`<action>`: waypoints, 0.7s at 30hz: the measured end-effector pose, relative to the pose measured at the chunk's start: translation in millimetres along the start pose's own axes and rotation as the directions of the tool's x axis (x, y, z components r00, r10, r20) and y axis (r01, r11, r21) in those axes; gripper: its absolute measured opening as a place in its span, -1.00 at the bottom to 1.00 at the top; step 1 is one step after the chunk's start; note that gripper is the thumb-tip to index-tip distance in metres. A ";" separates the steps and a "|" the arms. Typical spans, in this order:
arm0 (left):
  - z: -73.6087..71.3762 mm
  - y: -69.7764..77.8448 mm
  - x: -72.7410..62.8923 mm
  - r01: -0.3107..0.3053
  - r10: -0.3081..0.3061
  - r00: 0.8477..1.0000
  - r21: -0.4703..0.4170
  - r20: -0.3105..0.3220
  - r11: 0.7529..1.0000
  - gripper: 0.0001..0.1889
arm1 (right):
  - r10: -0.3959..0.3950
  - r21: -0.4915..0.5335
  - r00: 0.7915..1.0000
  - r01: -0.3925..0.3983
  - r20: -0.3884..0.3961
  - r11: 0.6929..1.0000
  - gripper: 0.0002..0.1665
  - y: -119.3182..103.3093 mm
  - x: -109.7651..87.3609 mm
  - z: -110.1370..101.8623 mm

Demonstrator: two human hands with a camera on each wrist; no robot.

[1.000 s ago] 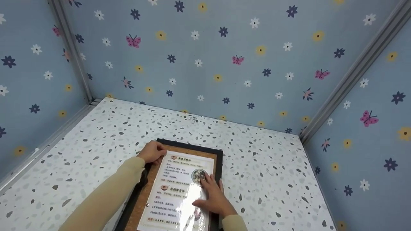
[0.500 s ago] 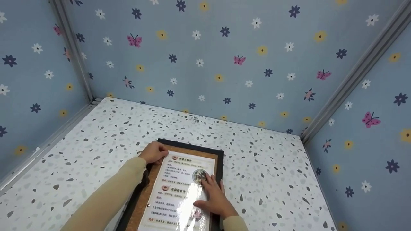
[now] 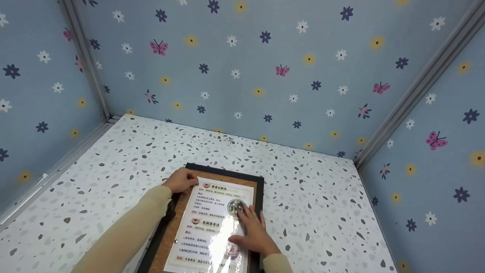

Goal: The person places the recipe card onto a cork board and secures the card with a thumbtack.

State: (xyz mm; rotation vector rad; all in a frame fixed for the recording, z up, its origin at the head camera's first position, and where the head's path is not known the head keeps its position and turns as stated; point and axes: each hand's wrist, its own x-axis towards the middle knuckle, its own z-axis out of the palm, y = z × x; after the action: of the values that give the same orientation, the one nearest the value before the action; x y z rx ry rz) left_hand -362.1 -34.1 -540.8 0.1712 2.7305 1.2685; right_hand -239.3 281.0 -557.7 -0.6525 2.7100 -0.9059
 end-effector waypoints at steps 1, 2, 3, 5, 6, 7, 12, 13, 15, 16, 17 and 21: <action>0.2 0.3 0.3 0.009 -0.009 1.000 0.001 -0.001 1.000 -0.87 | 0.001 -0.003 1.000 -0.001 0.001 1.000 0.10 -0.3 0.2 0.2; 0.6 0.6 0.5 0.017 -0.017 1.000 0.004 -0.003 1.000 -0.86 | 0.004 -0.004 1.000 -0.004 0.004 1.000 0.10 -0.2 0.5 0.4; 1.1 0.8 0.8 0.025 -0.025 1.000 0.010 -0.007 1.000 -0.86 | 0.004 -0.007 1.000 -0.004 0.006 1.000 0.10 0.0 0.7 0.7; 2.5 1.1 1.2 0.040 -0.040 0.999 0.023 -0.008 0.999 -0.88 | 0.005 -0.012 1.000 -0.005 0.005 1.000 0.11 0.2 1.0 0.8; 3.2 1.2 1.6 0.041 -0.041 0.999 0.035 -0.011 0.999 -0.88 | 0.009 -0.016 1.000 -0.009 0.005 1.000 0.11 -0.2 1.1 0.6; 3.8 1.4 1.7 0.034 -0.034 0.999 0.049 -0.013 0.998 -0.89 | 0.010 -0.017 1.000 -0.010 0.003 1.000 0.11 -0.1 1.2 0.6; 4.1 0.8 2.5 -0.010 0.015 0.999 0.128 -0.039 0.992 -0.94 | 0.010 -0.019 1.000 -0.010 -0.004 1.000 0.11 -1.7 1.7 0.8; 3.6 0.5 2.3 -0.008 0.013 0.999 0.118 -0.048 0.993 -0.95 | 0.010 -0.021 1.000 -0.010 -0.003 1.000 0.12 -1.8 1.8 1.0; 2.4 -1.1 2.0 0.006 0.000 0.998 0.081 -0.066 0.997 -0.95 | 0.010 -0.028 1.000 -0.011 0.000 1.000 0.12 -1.9 1.9 1.5; 1.8 -2.0 1.7 0.011 -0.008 0.997 0.052 -0.072 0.999 -0.95 | 0.010 -0.030 1.000 -0.010 0.000 1.000 0.12 -2.1 1.9 1.6; 1.5 -3.0 1.6 0.018 -0.016 0.997 0.019 -0.076 1.000 -0.94 | 0.010 -0.029 1.000 -0.010 0.001 1.000 0.12 -2.1 1.9 1.7; 1.8 -4.6 2.7 0.039 -0.045 0.996 -0.081 -0.078 0.996 -0.91 | 0.011 -0.021 1.000 -0.011 0.000 1.000 0.11 -1.5 2.1 1.4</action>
State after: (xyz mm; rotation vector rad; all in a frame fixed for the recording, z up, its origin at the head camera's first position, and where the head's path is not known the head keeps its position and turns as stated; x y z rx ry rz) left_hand -364.7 -35.2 -545.7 0.0560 2.7275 1.3984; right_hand -240.1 278.3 -558.0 -0.6410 2.7235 -0.8762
